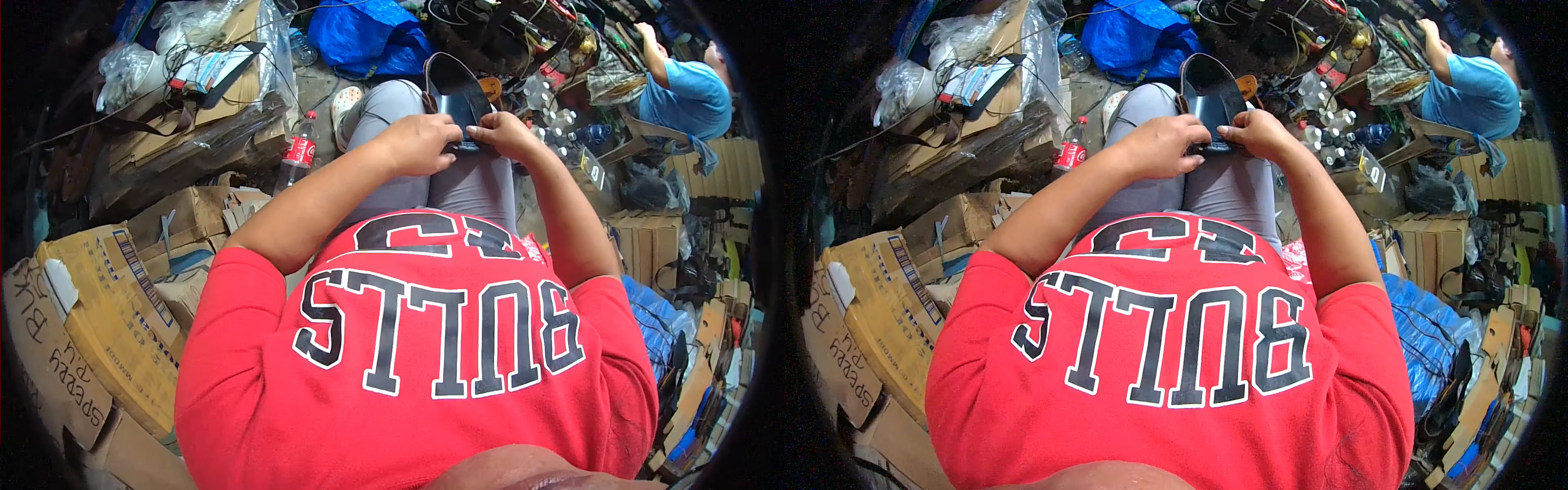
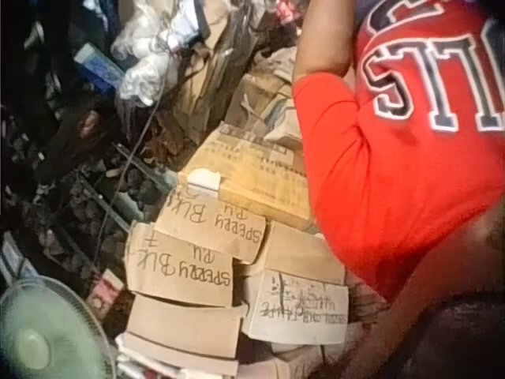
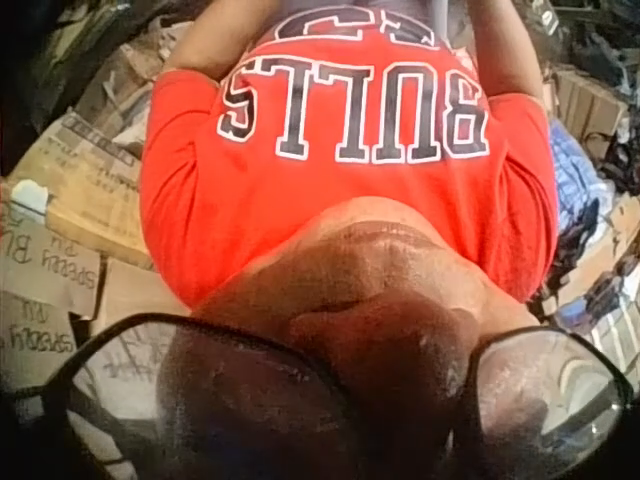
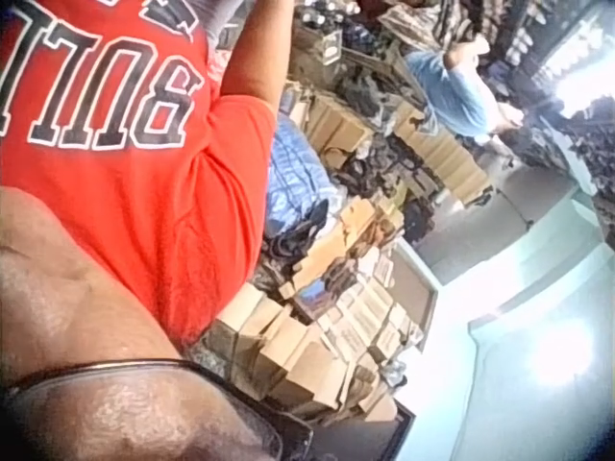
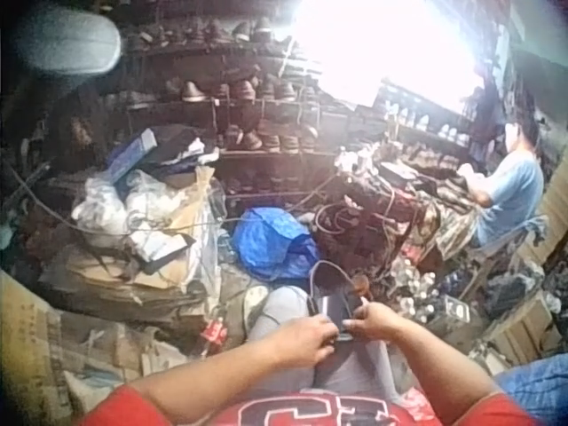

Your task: Stitching or finishing the back heel area of a black leather shoe by hand.

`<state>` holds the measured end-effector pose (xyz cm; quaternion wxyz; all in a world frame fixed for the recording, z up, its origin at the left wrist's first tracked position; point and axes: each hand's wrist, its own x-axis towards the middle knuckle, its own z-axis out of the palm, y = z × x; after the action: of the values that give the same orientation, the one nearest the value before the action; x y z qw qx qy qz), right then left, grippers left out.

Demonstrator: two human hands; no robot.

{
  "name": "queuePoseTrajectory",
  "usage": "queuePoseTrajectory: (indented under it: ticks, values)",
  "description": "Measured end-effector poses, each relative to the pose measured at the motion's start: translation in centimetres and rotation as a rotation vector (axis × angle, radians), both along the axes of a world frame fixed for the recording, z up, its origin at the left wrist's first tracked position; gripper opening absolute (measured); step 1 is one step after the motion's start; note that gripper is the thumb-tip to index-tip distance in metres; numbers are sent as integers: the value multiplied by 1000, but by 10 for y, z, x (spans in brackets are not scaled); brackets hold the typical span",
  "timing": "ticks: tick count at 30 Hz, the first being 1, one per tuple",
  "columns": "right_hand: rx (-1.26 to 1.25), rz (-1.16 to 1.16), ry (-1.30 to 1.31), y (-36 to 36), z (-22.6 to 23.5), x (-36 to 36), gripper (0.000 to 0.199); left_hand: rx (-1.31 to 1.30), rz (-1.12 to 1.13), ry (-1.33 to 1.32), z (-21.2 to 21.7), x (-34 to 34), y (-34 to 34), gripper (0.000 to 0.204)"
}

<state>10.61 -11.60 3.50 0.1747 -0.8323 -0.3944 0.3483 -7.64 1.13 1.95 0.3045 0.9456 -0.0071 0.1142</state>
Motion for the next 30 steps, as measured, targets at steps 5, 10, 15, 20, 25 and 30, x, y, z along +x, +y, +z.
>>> queuePoseTrajectory:
  ticks: [5, 10, 15, 20, 25, 30]
  values:
    - [148, 110, -355, 4, 14, -32, 36, -167, -103, 29, -11, 7, 22, 24]
    - [434, 257, -566, -13, 15, -33, 32, -192, -40, -175, -6, 50, 33, 19]
    - [247, 274, -164, -23, 7, -17, 29, -171, -147, 102, -20, 84, 33, 24]
    - [428, 232, -30, -62, 33, -5, 28, -201, -83, 122, -27, 83, 35, 28]
    - [530, -12, 126, -62, 34, -8, 11, -403, -225, 281, -19, 88, 52, 22]
    - [401, 153, -127, -42, 16, -9, 16, -493, -300, 337, -20, 86, 54, 19]
